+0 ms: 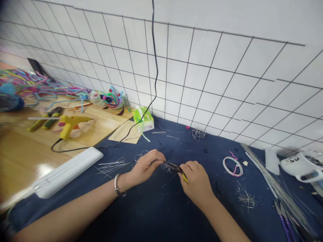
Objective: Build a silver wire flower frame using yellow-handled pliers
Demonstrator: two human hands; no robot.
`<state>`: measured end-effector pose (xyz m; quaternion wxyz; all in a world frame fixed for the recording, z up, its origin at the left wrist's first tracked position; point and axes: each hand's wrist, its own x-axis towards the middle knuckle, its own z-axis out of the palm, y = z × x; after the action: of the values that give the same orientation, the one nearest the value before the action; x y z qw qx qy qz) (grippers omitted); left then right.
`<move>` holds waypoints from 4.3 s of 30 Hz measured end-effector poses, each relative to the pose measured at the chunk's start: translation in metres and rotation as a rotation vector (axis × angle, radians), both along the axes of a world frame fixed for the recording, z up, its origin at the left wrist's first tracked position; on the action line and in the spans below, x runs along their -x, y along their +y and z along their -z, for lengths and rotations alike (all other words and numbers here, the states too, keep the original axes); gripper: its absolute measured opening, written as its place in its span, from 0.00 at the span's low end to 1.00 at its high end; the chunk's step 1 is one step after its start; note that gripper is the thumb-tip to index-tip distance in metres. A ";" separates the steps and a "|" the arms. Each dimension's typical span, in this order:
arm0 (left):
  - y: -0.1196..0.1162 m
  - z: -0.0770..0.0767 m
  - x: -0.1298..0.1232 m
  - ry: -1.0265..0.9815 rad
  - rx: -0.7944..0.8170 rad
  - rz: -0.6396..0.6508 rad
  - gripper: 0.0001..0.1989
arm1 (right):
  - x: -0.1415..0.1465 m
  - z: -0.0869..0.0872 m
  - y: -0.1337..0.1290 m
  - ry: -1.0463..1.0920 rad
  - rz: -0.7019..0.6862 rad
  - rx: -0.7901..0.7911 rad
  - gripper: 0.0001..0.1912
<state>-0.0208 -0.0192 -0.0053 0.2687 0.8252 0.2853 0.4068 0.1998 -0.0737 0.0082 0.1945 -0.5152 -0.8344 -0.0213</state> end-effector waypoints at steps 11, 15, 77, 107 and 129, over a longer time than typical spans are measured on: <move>0.003 0.006 0.002 0.114 -0.089 0.031 0.07 | -0.004 -0.002 0.000 -0.053 -0.033 0.065 0.08; 0.003 0.006 0.002 0.147 -0.136 0.052 0.08 | -0.002 -0.006 -0.002 -0.073 -0.042 0.055 0.07; -0.006 0.006 -0.010 -0.330 0.786 0.209 0.03 | 0.030 0.014 -0.006 0.582 0.008 0.223 0.05; -0.011 0.013 -0.018 -0.239 0.909 0.242 0.05 | 0.026 0.033 -0.007 0.603 -0.075 0.015 0.05; -0.010 0.016 -0.019 -0.107 0.672 0.139 0.03 | 0.029 0.034 -0.007 0.567 -0.105 -0.020 0.04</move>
<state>-0.0017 -0.0296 -0.0214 0.5671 0.6856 0.3317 0.3135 0.1712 -0.0804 -0.0256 0.4259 -0.4548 -0.7720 0.1253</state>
